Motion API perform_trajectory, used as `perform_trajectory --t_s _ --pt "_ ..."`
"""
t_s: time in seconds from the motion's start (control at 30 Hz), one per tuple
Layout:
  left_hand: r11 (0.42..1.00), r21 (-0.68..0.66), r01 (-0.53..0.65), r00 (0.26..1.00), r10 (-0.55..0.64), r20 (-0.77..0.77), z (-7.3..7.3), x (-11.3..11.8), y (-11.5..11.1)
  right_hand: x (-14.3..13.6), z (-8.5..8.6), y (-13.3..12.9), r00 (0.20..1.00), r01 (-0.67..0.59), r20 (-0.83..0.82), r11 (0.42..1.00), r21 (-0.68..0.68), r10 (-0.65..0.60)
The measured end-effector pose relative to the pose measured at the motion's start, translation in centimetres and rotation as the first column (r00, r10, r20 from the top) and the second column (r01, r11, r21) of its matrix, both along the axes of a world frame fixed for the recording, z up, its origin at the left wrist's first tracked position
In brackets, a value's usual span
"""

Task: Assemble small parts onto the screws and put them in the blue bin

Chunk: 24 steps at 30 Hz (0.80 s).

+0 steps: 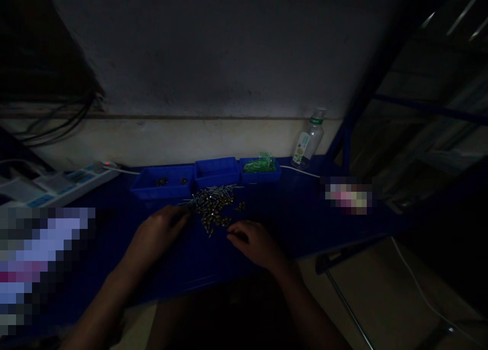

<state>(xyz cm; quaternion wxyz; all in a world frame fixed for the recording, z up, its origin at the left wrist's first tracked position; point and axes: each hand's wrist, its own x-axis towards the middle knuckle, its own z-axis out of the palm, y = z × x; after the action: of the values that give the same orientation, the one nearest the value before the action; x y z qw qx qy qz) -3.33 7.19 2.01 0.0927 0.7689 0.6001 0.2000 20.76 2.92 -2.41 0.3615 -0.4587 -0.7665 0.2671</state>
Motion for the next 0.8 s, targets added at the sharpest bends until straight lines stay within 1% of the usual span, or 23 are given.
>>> perform_trajectory --t_s 0.1,0.23,0.3,0.43,0.53,0.63,0.73,0.8 --pt "0.996 -0.012 0.083 0.993 -0.084 -0.078 -1.4 1.2 -1.6 0.1 0.1 0.1 1.000 -0.005 0.027 1.000 0.025 0.004" --pt "0.996 -0.013 0.093 0.991 -0.094 -0.092 -2.2 2.3 -1.9 0.1 0.3 0.3 0.998 0.014 0.055 0.999 0.046 -0.017" --pt "0.995 -0.013 0.103 0.988 -0.104 -0.110 -2.5 2.7 -1.9 0.0 0.2 0.3 0.997 0.027 0.068 0.999 0.027 -0.029" --pt "0.992 -0.013 0.125 0.984 -0.126 -0.126 -2.8 3.3 -2.1 -0.2 0.0 0.4 0.991 0.080 0.111 0.995 -0.063 -0.072" --pt "0.991 -0.019 0.133 0.987 -0.135 -0.092 -2.8 3.4 -2.2 -0.2 -0.1 0.4 0.992 0.076 0.111 0.993 -0.089 -0.066" --pt "0.991 -0.018 0.130 0.991 -0.130 -0.030 -2.9 3.4 -2.4 -0.1 0.1 0.3 0.995 0.043 0.091 0.997 -0.064 -0.037" --pt "0.995 0.010 0.095 0.993 -0.095 0.067 -3.1 3.7 -3.2 0.0 0.4 0.1 0.995 -0.012 0.102 1.000 -0.027 0.015" --pt "0.995 0.020 0.101 0.985 -0.103 0.137 -3.3 4.1 -4.0 0.0 0.5 0.0 0.994 -0.034 0.102 0.999 -0.022 0.036"
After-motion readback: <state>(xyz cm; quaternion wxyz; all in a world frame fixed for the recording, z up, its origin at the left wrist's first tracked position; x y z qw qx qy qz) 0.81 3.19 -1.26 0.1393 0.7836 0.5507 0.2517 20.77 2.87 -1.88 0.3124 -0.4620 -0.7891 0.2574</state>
